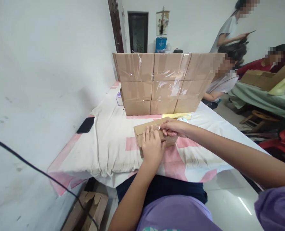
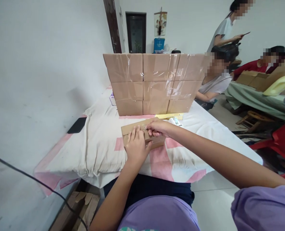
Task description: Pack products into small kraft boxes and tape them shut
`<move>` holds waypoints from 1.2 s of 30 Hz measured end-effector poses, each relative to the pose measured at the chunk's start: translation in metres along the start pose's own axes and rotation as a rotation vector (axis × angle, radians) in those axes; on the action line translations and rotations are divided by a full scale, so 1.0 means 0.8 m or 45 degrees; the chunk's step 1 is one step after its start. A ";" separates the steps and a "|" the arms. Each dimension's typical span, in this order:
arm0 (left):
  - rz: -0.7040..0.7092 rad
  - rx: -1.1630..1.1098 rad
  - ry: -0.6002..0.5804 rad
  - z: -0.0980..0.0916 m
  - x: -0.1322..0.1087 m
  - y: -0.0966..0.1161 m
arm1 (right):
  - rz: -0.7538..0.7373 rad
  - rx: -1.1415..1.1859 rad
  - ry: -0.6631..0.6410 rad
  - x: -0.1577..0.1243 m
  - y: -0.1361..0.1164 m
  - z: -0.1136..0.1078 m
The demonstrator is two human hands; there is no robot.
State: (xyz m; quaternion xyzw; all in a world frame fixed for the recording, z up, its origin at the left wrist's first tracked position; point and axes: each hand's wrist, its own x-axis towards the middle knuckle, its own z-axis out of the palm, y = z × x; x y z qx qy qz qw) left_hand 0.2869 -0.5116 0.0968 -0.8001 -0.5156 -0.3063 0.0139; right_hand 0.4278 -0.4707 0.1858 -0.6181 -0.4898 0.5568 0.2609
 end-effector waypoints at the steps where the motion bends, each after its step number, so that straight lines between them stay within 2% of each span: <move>1: 0.004 0.002 0.006 0.001 0.000 0.000 | 0.021 -0.010 0.003 0.000 -0.002 0.000; 7: 0.026 0.010 0.050 0.003 -0.001 -0.002 | 0.058 -0.089 0.006 -0.004 -0.011 0.004; 13: -0.003 -0.043 0.118 -0.001 -0.002 -0.005 | -0.164 -0.176 0.042 -0.011 0.009 0.013; 17: -0.007 -0.134 0.167 -0.004 -0.004 -0.013 | -0.200 -0.236 0.043 -0.020 0.022 0.016; 24: 0.014 -0.109 0.051 -0.010 -0.004 -0.008 | -0.210 -0.272 0.058 -0.023 0.031 0.013; 27: 0.006 -0.255 -0.026 -0.023 0.005 -0.013 | -0.430 -0.313 0.097 -0.027 0.042 0.011; 31: -0.137 -0.706 -0.157 -0.048 0.026 -0.033 | -0.806 -0.609 0.183 -0.036 0.061 0.012; 34: -0.224 -1.018 -0.184 -0.061 0.039 -0.049 | -0.875 -0.845 0.245 -0.041 0.071 0.013; 36: -0.199 -1.067 -0.233 -0.067 0.043 -0.057 | -0.876 -0.921 0.237 -0.042 0.075 0.013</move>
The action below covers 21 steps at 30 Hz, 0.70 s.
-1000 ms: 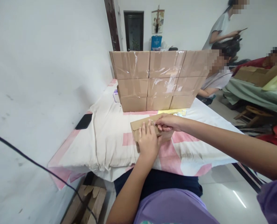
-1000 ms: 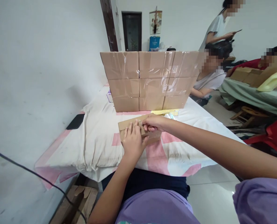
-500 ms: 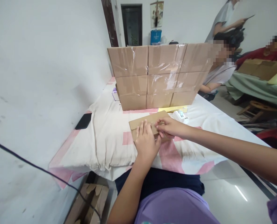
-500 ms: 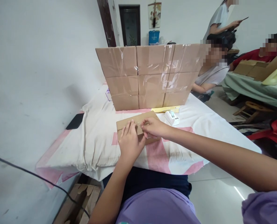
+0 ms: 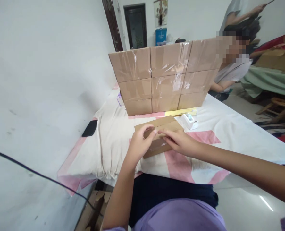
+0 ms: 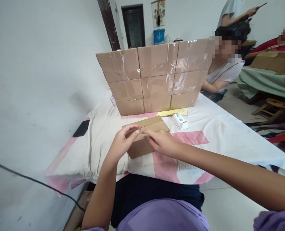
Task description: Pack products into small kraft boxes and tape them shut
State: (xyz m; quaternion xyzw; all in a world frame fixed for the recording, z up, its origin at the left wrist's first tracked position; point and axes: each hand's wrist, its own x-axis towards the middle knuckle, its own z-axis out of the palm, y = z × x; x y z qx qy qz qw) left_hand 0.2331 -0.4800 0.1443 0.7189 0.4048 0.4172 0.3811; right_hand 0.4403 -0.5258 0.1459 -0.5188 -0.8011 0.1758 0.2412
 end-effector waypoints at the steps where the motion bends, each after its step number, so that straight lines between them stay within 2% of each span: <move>1: 0.018 0.010 -0.034 -0.004 0.001 0.000 | -0.015 -0.007 -0.010 -0.001 0.000 0.001; 5: 0.168 0.001 -0.076 -0.007 0.000 0.001 | -0.045 0.111 0.017 -0.004 -0.005 0.005; 9: 0.313 -0.060 0.039 0.002 -0.004 0.000 | 0.203 0.695 -0.016 -0.002 -0.021 -0.001; 11: 0.311 -0.103 0.131 0.007 -0.006 -0.001 | 0.287 0.837 0.061 0.003 -0.026 -0.012; 14: 0.267 -0.202 0.282 0.009 -0.009 -0.001 | 0.123 0.563 0.409 0.014 -0.024 -0.034; 16: 0.253 -0.230 0.305 0.006 -0.010 -0.001 | -0.035 0.356 0.525 0.022 -0.020 -0.045; 18: 0.258 -0.232 0.283 0.003 -0.011 -0.002 | -0.117 0.330 0.443 0.029 -0.020 -0.050; 21: 0.300 -0.213 0.236 -0.001 -0.013 -0.004 | -0.121 0.575 0.184 0.036 -0.028 -0.044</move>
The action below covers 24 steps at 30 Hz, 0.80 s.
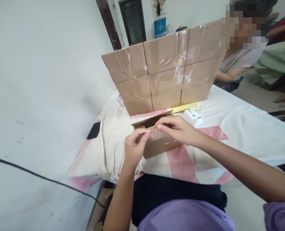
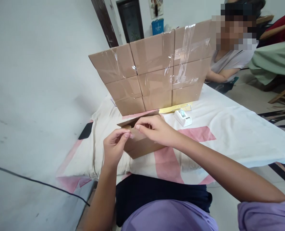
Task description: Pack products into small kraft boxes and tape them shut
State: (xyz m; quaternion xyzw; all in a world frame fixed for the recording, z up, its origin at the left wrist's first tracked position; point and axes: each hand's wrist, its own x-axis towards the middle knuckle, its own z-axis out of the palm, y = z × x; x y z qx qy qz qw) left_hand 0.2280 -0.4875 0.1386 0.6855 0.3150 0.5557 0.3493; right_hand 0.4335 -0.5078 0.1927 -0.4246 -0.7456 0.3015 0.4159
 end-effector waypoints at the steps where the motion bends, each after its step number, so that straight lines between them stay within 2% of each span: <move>1: 0.018 0.007 -0.014 -0.001 -0.001 -0.001 | 0.028 0.113 -0.059 0.001 -0.002 0.005; 5: 0.105 0.039 -0.049 -0.004 -0.003 -0.004 | 0.078 0.443 -0.140 0.001 -0.003 0.021; 13: 0.247 0.278 -0.132 -0.010 -0.005 0.002 | 0.192 0.636 -0.143 0.001 0.014 0.029; 17: 0.335 0.411 -0.186 -0.013 -0.005 0.007 | 0.158 0.547 -0.121 -0.002 0.017 0.032; 20: 0.323 0.453 -0.182 -0.014 -0.007 0.008 | 0.088 0.417 -0.071 -0.006 0.016 0.033; 24: 0.321 0.511 -0.173 -0.015 -0.010 0.006 | 0.065 0.405 -0.048 -0.009 0.012 0.034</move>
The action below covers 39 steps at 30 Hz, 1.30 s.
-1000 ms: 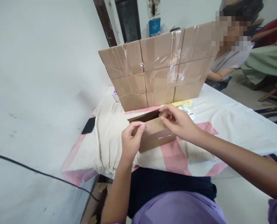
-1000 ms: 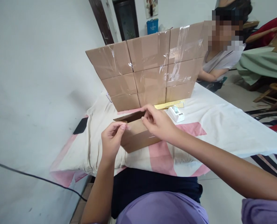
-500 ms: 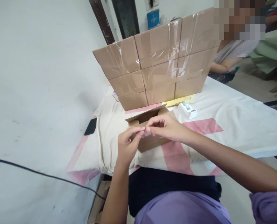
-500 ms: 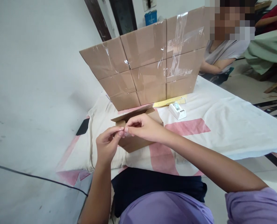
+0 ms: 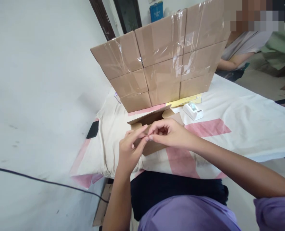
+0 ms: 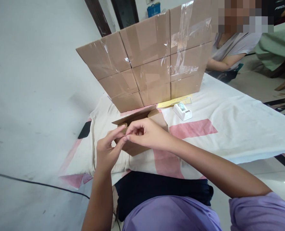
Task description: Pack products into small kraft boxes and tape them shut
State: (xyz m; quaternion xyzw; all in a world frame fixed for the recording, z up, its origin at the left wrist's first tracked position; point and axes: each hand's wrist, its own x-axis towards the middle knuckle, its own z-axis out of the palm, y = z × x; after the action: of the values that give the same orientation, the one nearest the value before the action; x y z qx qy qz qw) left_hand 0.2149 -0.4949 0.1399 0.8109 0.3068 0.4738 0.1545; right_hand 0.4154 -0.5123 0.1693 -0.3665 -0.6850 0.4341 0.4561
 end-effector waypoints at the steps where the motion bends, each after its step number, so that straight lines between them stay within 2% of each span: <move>1: -0.004 0.009 0.004 0.000 -0.001 0.000 | 0.005 -0.001 0.007 0.000 0.000 0.001; 5: -0.026 0.032 0.008 0.001 -0.002 0.000 | 0.037 0.012 -0.010 -0.001 0.002 0.001; 12: -0.009 -0.035 -0.028 0.000 -0.001 0.006 | 0.005 0.016 -0.217 0.001 0.010 -0.011; 15: -0.015 -0.032 -0.041 -0.001 -0.002 0.007 | -0.022 -0.146 -0.251 0.001 0.004 -0.017; 20: 0.016 0.045 -0.059 0.001 -0.004 0.012 | 0.003 -0.579 -0.309 -0.003 -0.014 -0.020; 23: 0.004 0.102 -0.024 0.003 -0.006 0.016 | 0.038 -0.765 -0.292 -0.005 -0.023 -0.017; 26: -0.027 0.122 -0.006 0.002 -0.008 0.018 | 0.093 -0.816 -0.239 -0.007 -0.030 -0.019; 30: -0.152 0.068 -0.017 -0.001 -0.012 0.017 | 0.139 -0.707 -0.130 -0.007 -0.030 -0.033; 32: -0.183 0.042 -0.025 -0.002 -0.013 0.017 | 0.107 -0.550 -0.155 -0.007 -0.025 -0.037; 36: -0.117 0.070 -0.022 -0.001 -0.011 0.018 | 0.019 -0.304 -0.285 -0.003 -0.008 -0.027; 39: -0.071 0.120 -0.010 0.000 -0.009 0.019 | 0.027 -0.228 -0.242 -0.001 0.003 -0.015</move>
State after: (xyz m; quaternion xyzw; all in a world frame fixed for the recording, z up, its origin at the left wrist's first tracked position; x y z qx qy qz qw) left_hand 0.2178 -0.5112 0.1433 0.8101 0.3508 0.4512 0.1306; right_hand 0.4274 -0.5088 0.1694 -0.3701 -0.7572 0.4090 0.3498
